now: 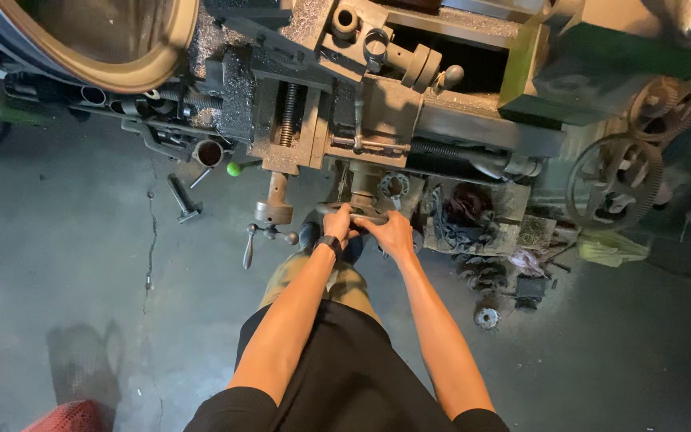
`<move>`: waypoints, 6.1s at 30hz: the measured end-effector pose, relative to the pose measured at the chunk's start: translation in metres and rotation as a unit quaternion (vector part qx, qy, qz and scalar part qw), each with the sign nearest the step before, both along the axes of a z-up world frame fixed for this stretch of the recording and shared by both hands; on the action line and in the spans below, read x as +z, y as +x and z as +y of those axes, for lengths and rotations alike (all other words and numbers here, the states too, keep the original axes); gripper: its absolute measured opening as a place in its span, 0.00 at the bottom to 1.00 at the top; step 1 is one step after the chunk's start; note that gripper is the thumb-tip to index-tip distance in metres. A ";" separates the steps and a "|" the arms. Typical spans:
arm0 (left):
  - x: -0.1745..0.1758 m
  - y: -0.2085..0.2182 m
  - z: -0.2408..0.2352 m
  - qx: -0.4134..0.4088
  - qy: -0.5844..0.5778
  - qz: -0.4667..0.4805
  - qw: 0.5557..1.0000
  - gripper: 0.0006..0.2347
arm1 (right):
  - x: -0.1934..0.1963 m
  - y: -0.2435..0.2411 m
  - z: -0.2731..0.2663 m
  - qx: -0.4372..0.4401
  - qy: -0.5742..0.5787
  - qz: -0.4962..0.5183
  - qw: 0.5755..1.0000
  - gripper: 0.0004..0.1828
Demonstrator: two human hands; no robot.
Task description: The person carries a small metal part across the workshop to a lathe, mounts a wheel hub onto the lathe, and turns the handwheel and chuck handles to machine the hub. They repeatedly adjust the hub and operate the lathe controls while metal shavings accumulate around the machine.
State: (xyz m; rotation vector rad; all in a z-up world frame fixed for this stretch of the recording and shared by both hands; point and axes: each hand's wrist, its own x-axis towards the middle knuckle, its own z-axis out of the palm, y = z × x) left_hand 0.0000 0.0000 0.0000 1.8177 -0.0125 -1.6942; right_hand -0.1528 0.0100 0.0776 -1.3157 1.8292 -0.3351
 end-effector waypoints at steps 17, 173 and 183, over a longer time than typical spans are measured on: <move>-0.024 0.027 -0.004 -0.050 0.024 0.002 0.998 0.17 | 0.027 0.030 -0.010 0.013 0.021 0.077 0.997 0.47; 0.118 0.024 0.002 -0.522 -0.292 -0.377 0.707 0.13 | -0.237 -0.052 0.026 -0.393 0.016 -0.381 0.837 0.12; 0.232 0.103 -0.003 -0.371 -0.380 -0.426 0.732 0.29 | -0.338 -0.100 0.044 -0.421 0.186 -0.533 0.710 0.09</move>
